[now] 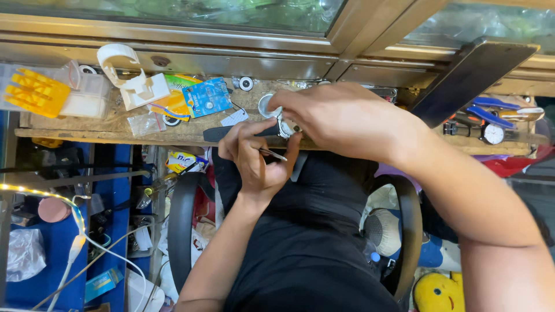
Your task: The person sits in a chair and uses a small metal tool to manipulate a white circular electronic component held in their left hand. They repeatedly probe and adjust small internal parts of the device throughout the clip.
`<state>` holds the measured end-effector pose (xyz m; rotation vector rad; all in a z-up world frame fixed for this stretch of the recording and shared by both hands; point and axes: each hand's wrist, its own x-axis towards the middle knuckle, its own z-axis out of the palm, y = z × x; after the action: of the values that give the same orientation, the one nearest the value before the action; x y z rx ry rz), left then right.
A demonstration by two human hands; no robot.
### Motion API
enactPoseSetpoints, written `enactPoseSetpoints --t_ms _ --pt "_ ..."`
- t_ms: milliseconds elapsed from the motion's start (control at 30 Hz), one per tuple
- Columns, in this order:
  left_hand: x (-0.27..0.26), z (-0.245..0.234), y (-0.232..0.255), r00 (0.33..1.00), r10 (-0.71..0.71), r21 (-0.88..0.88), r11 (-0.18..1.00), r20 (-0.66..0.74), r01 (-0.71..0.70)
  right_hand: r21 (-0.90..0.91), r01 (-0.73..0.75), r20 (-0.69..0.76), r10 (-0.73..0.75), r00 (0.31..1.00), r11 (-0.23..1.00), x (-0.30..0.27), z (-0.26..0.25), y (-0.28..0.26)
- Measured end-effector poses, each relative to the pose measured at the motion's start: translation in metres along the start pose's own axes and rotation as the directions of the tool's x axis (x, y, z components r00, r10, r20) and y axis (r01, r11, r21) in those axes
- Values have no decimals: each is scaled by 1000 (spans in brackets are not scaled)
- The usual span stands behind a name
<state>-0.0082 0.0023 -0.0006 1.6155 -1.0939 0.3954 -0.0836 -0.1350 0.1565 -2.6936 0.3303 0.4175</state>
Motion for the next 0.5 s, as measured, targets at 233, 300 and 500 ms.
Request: enactPoseSetpoints --t_ms 233,300,500 --pt "18 -28 24 976 -174 -67 981 132 184 401 314 -508 -77 858 860 -39 43 4" --pt "21 -35 28 953 -156 -78 980 261 182 576 271 -536 107 837 771 -43 70 2" --pt "25 -42 46 915 -67 6 997 399 71 550 293 -667 201 718 782 -48 96 -25"
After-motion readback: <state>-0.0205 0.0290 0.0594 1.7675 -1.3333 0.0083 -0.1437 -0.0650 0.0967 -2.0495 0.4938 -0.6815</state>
